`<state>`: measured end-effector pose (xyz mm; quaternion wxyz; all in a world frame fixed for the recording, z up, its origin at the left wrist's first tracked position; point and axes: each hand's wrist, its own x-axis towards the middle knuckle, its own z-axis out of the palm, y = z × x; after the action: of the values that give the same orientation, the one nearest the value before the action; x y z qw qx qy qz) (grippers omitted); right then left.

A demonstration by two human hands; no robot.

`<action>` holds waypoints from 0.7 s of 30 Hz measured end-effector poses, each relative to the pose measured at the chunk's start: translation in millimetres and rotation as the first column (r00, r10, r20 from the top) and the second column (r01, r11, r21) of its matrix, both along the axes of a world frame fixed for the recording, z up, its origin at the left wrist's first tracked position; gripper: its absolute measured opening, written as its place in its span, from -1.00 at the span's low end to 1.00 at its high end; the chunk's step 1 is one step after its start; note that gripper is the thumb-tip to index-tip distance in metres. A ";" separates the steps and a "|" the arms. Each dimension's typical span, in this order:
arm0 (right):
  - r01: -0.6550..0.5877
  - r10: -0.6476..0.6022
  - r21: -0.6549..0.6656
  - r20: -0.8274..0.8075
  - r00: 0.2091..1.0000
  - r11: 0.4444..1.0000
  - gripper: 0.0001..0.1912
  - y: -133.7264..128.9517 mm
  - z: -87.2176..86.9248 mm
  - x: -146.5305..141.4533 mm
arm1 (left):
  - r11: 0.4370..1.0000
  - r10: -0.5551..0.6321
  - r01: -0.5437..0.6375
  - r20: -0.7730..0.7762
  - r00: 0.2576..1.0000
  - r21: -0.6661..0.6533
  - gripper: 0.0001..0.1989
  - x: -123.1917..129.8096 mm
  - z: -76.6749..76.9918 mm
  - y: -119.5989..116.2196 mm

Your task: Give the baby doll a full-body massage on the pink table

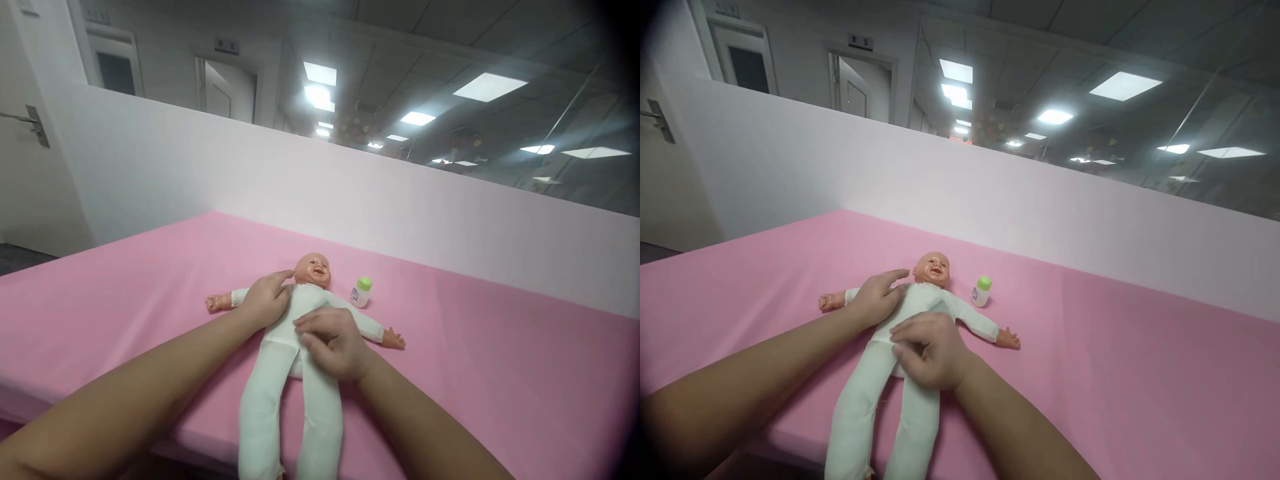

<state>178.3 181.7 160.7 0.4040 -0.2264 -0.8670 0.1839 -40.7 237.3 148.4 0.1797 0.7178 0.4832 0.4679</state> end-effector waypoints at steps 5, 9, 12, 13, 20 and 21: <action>-0.126 0.128 -0.023 0.253 0.959 0.992 -0.63 -5.7 2.8 -7.5 | 0.994 -0.020 0.028 0.077 0.997 -0.104 -0.54 -0.6 -3.6 5.6; 0.092 -0.080 -0.017 0.356 0.931 0.996 -0.46 20.7 -6.1 6.4 | 0.993 -0.060 0.063 0.027 0.998 -0.102 -0.55 5.8 -4.9 -0.1; 0.222 -0.196 -0.053 0.304 0.932 0.974 -0.45 37.9 -17.0 15.3 | 0.992 -0.058 0.062 0.042 0.997 -0.106 -0.54 7.8 -5.0 -1.3; 0.253 -0.228 -0.059 0.280 0.933 0.966 -0.47 42.0 -20.3 17.6 | 0.991 -0.057 0.064 0.061 0.997 -0.115 -0.54 8.2 -4.7 -1.6; 0.459 -0.424 -0.128 0.228 0.876 0.879 -0.54 61.4 -24.5 36.8 | 0.967 -0.248 0.244 -0.054 0.967 -0.074 -0.53 15.0 13.3 -26.5; 0.485 -0.445 -0.146 0.238 0.863 0.862 -0.55 63.2 -23.5 39.4 | 0.930 -0.366 0.360 -0.087 0.926 -0.078 -0.53 16.5 18.5 -34.2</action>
<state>217.7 244.9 137.2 0.3239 -0.4863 -0.7987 0.1441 -24.2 203.1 166.9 0.2604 0.8116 0.3641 0.3753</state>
